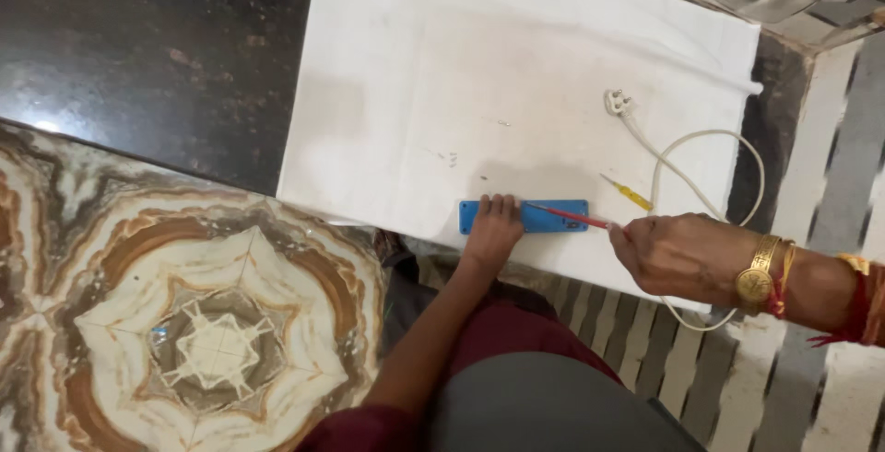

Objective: The person works on a blue power strip laid on a white towel, first handling its open socket face and small internal parts, then flipping the strip over and using screwdrivers to unscrew and pry at its casing from several sides, repositioning the strip repeatedly as they work on it.

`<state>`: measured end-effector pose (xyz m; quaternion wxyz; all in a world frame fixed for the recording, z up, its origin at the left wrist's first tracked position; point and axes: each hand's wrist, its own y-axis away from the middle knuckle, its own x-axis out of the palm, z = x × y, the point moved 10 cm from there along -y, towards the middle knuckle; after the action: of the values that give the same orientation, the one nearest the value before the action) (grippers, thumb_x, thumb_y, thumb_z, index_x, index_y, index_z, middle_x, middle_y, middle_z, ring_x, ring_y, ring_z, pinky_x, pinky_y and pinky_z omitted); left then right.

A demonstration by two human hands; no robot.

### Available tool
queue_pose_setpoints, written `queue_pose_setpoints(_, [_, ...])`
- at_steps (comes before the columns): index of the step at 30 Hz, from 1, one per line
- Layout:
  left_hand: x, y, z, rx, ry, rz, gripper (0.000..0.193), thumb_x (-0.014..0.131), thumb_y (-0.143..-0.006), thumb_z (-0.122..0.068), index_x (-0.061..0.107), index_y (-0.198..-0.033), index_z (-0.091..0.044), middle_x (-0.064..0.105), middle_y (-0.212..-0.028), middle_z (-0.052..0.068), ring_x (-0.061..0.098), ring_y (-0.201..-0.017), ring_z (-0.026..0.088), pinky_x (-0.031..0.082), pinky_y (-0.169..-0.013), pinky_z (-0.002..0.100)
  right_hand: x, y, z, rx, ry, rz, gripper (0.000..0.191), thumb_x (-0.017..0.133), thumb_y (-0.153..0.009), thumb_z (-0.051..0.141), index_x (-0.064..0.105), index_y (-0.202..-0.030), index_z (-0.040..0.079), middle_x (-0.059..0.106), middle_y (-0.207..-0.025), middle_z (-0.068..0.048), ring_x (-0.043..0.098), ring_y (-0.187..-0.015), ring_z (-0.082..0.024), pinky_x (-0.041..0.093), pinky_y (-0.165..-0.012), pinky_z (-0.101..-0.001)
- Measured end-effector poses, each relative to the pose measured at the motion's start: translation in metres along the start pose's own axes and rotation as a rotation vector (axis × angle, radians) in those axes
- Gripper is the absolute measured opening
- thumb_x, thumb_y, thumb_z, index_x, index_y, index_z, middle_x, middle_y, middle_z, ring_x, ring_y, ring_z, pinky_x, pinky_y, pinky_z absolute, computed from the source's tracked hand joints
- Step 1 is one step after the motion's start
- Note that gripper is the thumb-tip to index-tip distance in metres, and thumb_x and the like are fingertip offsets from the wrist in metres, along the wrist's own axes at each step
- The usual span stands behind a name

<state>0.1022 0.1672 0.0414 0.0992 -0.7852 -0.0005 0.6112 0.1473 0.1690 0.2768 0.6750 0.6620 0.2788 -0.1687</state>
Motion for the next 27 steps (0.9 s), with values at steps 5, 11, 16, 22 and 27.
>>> queue_pose_setpoints(5, [-0.004, -0.002, -0.005, 0.005, 0.076, -0.015, 0.019, 0.066, -0.078, -0.018, 0.077, -0.086, -0.004, 0.065, -0.12, 0.019, 0.058, -0.112, 0.035, 0.043, -0.107, 0.052, 0.035, -0.003, -0.03, 0.397, -0.372, 0.127, 0.051, 0.056, -0.091, 0.002, 0.052, -0.141, 0.0, 0.065, -0.089, -0.012, 0.071, -0.063, -0.022, 0.061, -0.054, -0.036])
queue_pose_setpoints(11, [-0.003, 0.0, -0.008, 0.042, 0.026, 0.03, 0.012, 0.067, -0.077, -0.015, 0.077, -0.078, -0.009, 0.065, -0.122, 0.019, 0.057, -0.115, 0.036, 0.042, -0.108, 0.054, 0.08, 0.002, -0.101, 0.643, -1.127, -0.326, 0.031, 0.076, -0.089, 0.032, 0.083, -0.11, 0.01, 0.076, -0.073, -0.005, 0.066, -0.06, -0.019, 0.049, -0.052, -0.0303])
queue_pose_setpoints(16, [0.004, -0.002, -0.004, 0.022, -0.062, -0.02, 0.032, 0.067, -0.076, -0.014, 0.078, -0.103, -0.003, 0.065, -0.119, 0.017, 0.058, -0.116, 0.034, 0.043, -0.109, 0.052, 0.138, 0.028, -0.085, 1.017, -1.752, 0.023, 0.035, 0.075, -0.1, 0.032, 0.071, -0.121, 0.004, 0.07, -0.076, -0.015, 0.04, -0.065, -0.03, 0.032, -0.053, -0.0472])
queue_pose_setpoints(22, [0.017, -0.003, -0.004, 0.018, 0.036, -0.029, 0.032, 0.068, -0.076, -0.011, 0.076, -0.105, -0.001, 0.064, -0.122, 0.02, 0.059, -0.116, 0.036, 0.043, -0.107, 0.055, 0.039, 0.033, -0.08, 0.759, -0.871, -0.005, 0.046, 0.075, -0.087, 0.034, 0.062, -0.123, 0.007, 0.071, -0.076, -0.008, 0.073, -0.075, -0.024, 0.053, -0.065, -0.0338])
queue_pose_setpoints(27, [0.019, -0.003, -0.001, -0.009, 0.027, -0.05, 0.044, 0.068, -0.079, -0.011, 0.071, -0.12, 0.004, 0.065, -0.12, 0.018, 0.06, -0.113, 0.033, 0.044, -0.108, 0.051, 0.008, 0.017, -0.029, 0.211, -0.08, 0.179, 0.041, 0.057, -0.095, 0.005, 0.048, -0.134, -0.005, 0.061, -0.101, -0.014, 0.072, -0.076, -0.021, 0.059, -0.062, -0.0337])
